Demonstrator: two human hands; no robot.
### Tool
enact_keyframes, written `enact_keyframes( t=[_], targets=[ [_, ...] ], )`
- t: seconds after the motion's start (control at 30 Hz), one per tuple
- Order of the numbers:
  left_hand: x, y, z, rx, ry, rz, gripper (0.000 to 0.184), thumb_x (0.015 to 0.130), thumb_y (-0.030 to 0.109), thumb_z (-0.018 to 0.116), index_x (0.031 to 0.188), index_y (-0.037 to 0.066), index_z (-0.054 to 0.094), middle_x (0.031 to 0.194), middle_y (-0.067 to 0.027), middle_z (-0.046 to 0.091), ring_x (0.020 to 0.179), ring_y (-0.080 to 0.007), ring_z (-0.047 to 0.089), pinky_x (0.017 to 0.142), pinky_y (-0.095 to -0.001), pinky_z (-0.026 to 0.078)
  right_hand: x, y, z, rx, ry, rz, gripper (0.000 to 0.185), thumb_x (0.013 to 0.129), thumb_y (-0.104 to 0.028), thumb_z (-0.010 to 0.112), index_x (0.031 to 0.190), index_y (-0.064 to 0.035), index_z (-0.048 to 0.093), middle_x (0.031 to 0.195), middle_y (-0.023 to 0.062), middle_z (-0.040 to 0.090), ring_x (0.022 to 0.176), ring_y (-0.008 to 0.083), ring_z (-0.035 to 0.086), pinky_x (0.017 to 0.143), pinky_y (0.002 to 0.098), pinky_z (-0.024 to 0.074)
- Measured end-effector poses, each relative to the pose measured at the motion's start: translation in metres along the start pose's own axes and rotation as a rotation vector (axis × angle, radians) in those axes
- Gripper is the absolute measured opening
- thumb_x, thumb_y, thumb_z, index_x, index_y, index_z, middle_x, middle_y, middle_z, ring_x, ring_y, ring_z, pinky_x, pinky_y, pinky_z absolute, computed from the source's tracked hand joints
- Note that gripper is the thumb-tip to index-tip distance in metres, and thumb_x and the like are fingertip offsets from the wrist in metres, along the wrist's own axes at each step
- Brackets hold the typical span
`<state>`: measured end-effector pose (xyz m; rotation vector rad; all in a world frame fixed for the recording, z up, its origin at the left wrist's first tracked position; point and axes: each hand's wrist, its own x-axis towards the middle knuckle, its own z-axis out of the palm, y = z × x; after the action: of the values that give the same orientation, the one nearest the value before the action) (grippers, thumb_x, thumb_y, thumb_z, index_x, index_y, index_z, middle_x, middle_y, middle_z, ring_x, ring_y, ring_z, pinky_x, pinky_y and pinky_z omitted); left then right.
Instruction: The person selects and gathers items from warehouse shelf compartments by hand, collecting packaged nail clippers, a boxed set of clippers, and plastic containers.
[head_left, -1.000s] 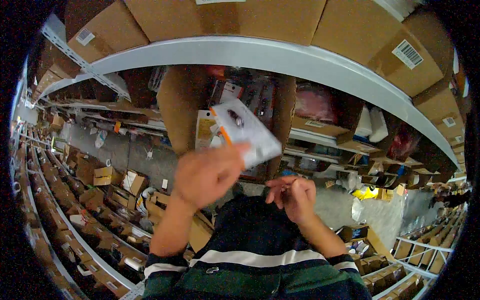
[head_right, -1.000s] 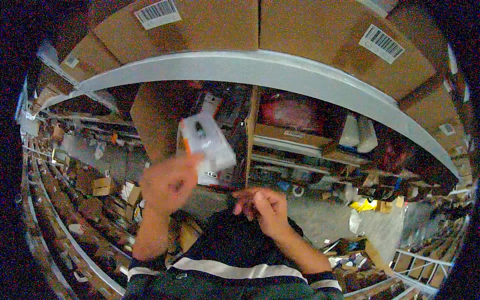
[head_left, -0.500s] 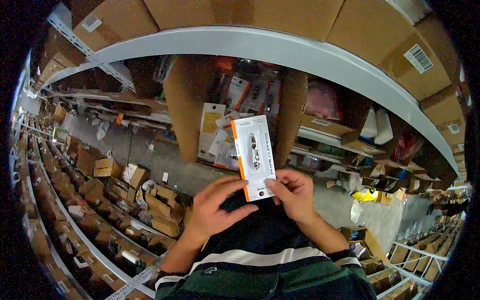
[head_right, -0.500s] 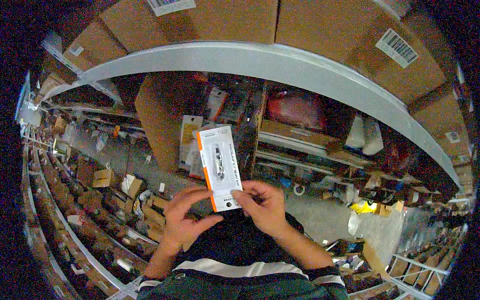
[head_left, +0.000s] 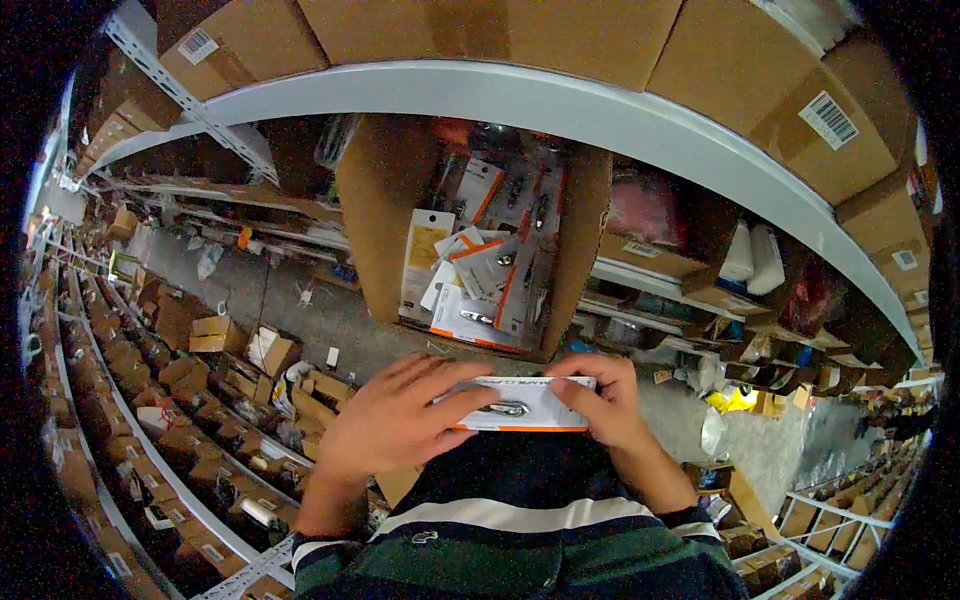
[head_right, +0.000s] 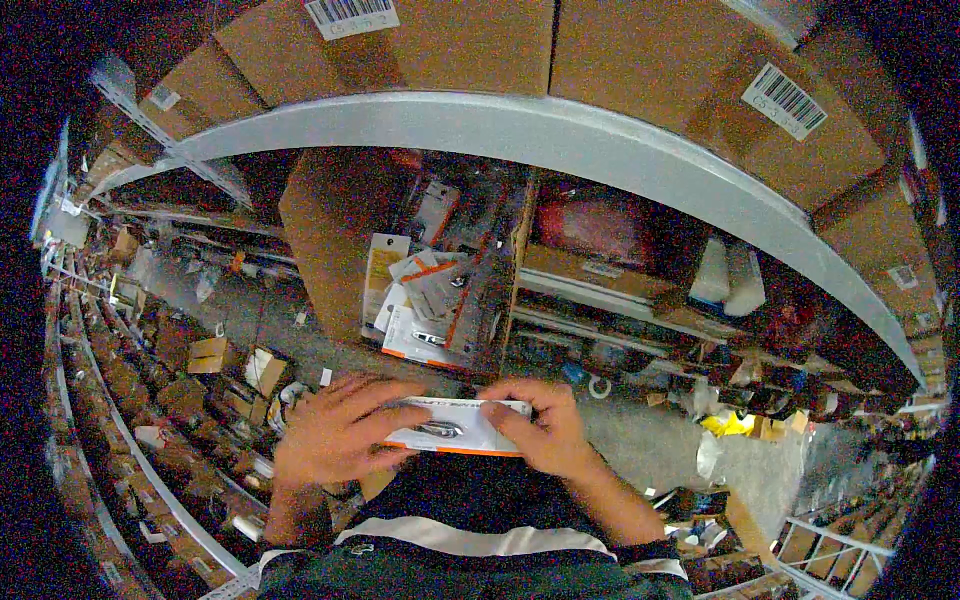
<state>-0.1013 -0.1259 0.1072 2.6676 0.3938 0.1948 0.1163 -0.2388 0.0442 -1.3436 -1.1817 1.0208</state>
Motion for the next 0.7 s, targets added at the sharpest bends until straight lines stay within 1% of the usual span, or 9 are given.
enact_keyframes(
  t=[0.07,0.1,0.17,0.2,0.27,0.47,0.53,0.63,0.7],
  targets=[
    [-0.003,0.001,-0.005,0.028,0.015,-0.055,0.051,0.062,0.024,0.073,0.109,0.014,0.057,0.116,-0.0060,0.053,0.097,-0.0251,0.057,0.081,-0.0378,0.047,0.002,-0.002,0.001,0.258,0.104,0.105,0.018,0.082,-0.013,0.062,0.096,-0.0024,0.065,0.089,0.0046,0.065,0.073,0.0101,0.058,0.067,0.0237,0.0461],
    [-0.006,-0.001,-0.006,0.025,0.018,-0.058,0.051,0.062,0.024,0.073,0.109,0.014,0.057,0.116,-0.0060,0.053,0.097,-0.0251,0.057,0.081,-0.0378,0.047,0.004,0.003,0.001,0.304,0.175,0.056,0.020,0.083,-0.013,0.061,0.100,-0.0030,0.064,0.085,0.0019,0.063,0.068,0.0079,0.055,0.062,0.0226,0.0449],
    [-0.007,-0.007,-0.011,-0.003,0.316,-0.181,0.045,0.062,0.021,0.073,0.104,0.013,0.058,0.103,-0.0061,0.059,0.083,-0.0269,0.061,0.070,-0.0388,0.050,0.003,0.000,-0.003,0.365,0.272,0.038,0.021,0.084,-0.014,0.059,0.100,-0.0008,0.063,0.069,0.0006,0.057,0.058,0.0069,0.050,0.052,0.0213,0.0402],
    [-0.001,-0.008,-0.014,-0.003,0.317,-0.181,0.045,0.062,0.021,0.073,0.104,0.013,0.058,0.103,-0.0061,0.059,0.083,-0.0269,0.061,0.070,-0.0388,0.050,0.005,-0.004,-0.005,0.403,0.276,0.014,0.021,0.085,-0.015,0.058,0.099,0.0000,0.063,0.064,0.0000,0.054,0.055,0.0067,0.048,0.049,0.0210,0.0385],
    [0.023,-0.007,-0.019,0.096,0.500,-0.433,0.037,0.066,0.024,0.071,0.098,0.011,0.057,0.090,-0.0083,0.063,0.076,-0.0302,0.063,0.063,-0.0404,0.051,0.004,-0.004,-0.004,0.416,0.306,0.005,0.020,0.085,-0.015,0.058,0.096,0.0006,0.063,0.063,0.0004,0.054,0.054,0.0071,0.048,0.049,0.0211,0.0385],
    [0.123,-0.045,0.004,0.203,0.238,-0.491,0.037,0.072,0.030,0.064,0.096,0.003,0.059,0.078,-0.0207,0.063,0.072,-0.0361,0.063,0.067,-0.0446,0.052,-0.001,-0.011,0.010,0.315,0.256,-0.012,0.017,0.086,-0.015,0.058,0.089,0.0005,0.063,0.065,0.0020,0.057,0.056,0.0078,0.050,0.051,0.0216,0.0407],
    [0.145,-0.054,0.011,0.264,0.137,-0.461,0.030,0.072,0.026,0.063,0.091,0.003,0.062,0.081,-0.0195,0.064,0.076,-0.0350,0.063,0.069,-0.0446,0.052,-0.003,-0.011,0.011,0.273,0.240,-0.020,0.016,0.086,-0.014,0.058,0.088,0.0003,0.063,0.066,0.0024,0.058,0.056,0.0079,0.051,0.051,0.0218,0.0415],
    [0.175,-0.080,0.044,0.393,0.199,-0.466,0.025,0.072,0.028,0.066,0.079,0.004,0.067,0.081,-0.0164,0.066,0.076,-0.0315,0.065,0.068,-0.0404,0.053,-0.008,-0.009,0.012,0.275,0.248,-0.022,0.014,0.086,-0.013,0.059,0.088,-0.0002,0.064,0.067,0.0027,0.059,0.058,0.0079,0.052,0.052,0.0218,0.0426],
    [0.186,-0.086,0.054,0.335,0.206,-0.440,0.026,0.073,0.027,0.065,0.083,0.003,0.067,0.084,-0.0174,0.065,0.081,-0.0331,0.065,0.071,-0.0408,0.052,-0.010,-0.008,0.011,0.276,0.252,-0.037,0.013,0.086,-0.012,0.059,0.088,-0.0002,0.064,0.067,0.0026,0.059,0.058,0.0076,0.052,0.052,0.0217,0.0425]
  ],
)
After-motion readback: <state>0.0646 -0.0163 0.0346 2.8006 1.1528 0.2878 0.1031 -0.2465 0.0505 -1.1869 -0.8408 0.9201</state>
